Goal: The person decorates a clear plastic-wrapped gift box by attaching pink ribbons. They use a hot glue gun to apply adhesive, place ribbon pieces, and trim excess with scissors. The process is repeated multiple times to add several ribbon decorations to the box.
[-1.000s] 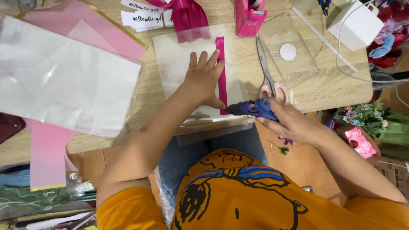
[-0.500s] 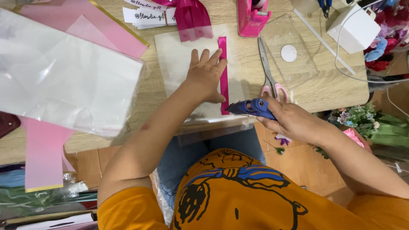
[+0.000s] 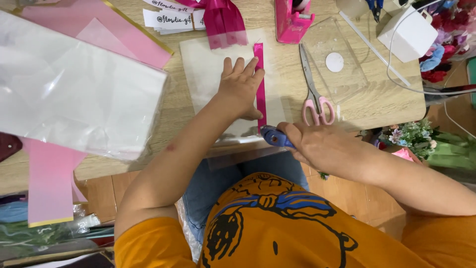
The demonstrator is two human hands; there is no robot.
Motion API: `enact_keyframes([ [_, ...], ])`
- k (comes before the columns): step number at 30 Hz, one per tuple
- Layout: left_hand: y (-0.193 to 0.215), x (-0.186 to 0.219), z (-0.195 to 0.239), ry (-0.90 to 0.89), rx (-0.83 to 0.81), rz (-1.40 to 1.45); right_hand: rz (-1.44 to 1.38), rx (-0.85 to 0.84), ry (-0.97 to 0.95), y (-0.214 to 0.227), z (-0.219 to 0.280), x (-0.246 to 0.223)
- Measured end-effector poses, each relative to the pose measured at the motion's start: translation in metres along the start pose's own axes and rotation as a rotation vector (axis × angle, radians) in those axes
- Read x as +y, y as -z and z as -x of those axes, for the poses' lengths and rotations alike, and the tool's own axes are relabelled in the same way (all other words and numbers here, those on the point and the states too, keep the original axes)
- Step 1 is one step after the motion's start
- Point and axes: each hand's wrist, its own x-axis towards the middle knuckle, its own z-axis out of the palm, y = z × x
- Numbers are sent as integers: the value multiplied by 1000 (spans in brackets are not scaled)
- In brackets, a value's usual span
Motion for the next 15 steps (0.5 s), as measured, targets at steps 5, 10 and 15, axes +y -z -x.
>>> enact_keyframes([
  [5, 2, 2, 1, 12, -16, 9, 242, 119, 29, -9, 4, -12],
  [10, 1, 1, -2, 22, -37, -1, -186, 190, -252, -19, 47, 25],
  [15, -13, -3, -18, 59, -123, -108, -1187, 829, -540, -65, 77, 85],
])
